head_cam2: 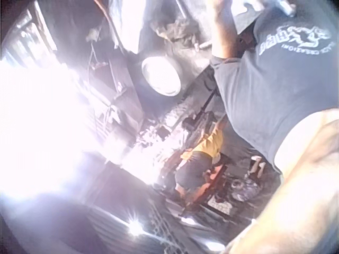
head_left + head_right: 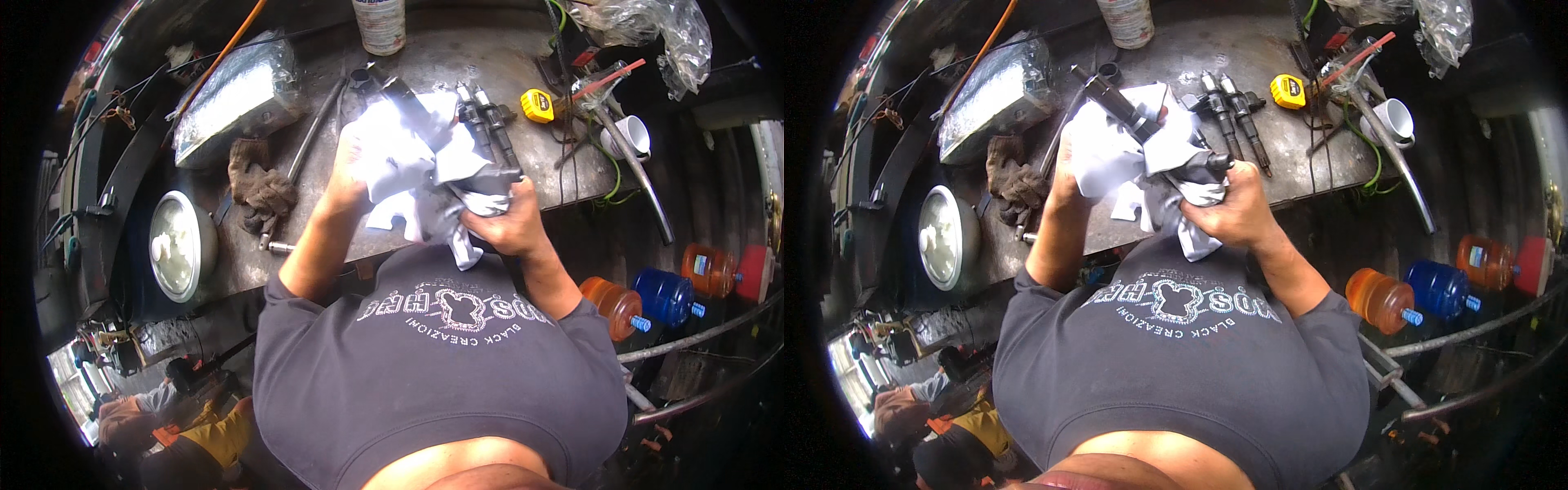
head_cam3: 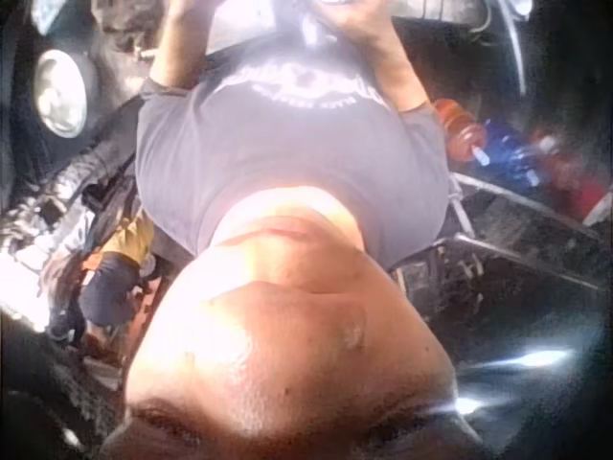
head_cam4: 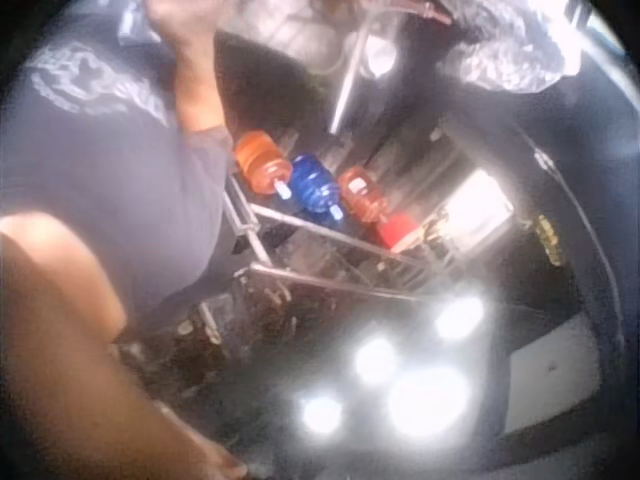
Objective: The person wipes down fuel injectors one by one with a white cloth at a workbench, picking them up from the table, rotating them to clean the sides, and placing them back down.
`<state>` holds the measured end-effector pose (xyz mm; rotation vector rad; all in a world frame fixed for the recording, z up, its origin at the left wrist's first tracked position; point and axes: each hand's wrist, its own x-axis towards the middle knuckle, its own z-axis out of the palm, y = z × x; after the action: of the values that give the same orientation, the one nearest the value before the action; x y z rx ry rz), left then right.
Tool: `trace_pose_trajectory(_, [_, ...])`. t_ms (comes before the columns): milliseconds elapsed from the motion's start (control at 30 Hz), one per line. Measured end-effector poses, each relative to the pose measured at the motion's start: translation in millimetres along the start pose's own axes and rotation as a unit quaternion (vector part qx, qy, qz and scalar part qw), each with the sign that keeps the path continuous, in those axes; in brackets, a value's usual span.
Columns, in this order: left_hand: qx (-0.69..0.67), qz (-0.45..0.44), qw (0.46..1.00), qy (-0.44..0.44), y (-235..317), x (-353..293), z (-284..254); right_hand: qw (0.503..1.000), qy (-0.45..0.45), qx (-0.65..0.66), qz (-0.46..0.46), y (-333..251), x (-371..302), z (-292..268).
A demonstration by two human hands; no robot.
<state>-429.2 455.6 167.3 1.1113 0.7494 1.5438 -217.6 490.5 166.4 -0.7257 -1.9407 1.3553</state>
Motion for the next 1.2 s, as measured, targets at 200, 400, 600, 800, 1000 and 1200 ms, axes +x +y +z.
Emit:
trace_pose_trajectory(200, [-0.292,-0.018,0.945,0.144,-15,6,48,0.965,0.12,-0.22,-0.073,16,6,13])
trace_pose_trajectory(400, [-0.313,0.023,0.944,0.099,-16,6,50,0.982,0.073,-0.159,-0.075,17,0,16])
trace_pose_trajectory(600, [-0.34,-0.001,0.94,0.02,-13,16,40,0.916,-0.17,0.317,0.179,24,2,5])
trace_pose_trajectory(800, [-0.247,0.011,0.946,-0.21,-50,29,15,0.725,-0.196,0.629,0.201,58,-11,35])
trace_pose_trajectory(1000, [-0.301,-0.023,0.94,-0.157,-37,22,22,0.839,-0.249,0.474,0.098,24,-6,21])
trace_pose_trajectory(1200, [-0.23,0.003,0.965,-0.127,-13,17,21,0.854,-0.245,0.429,0.16,30,-9,20])
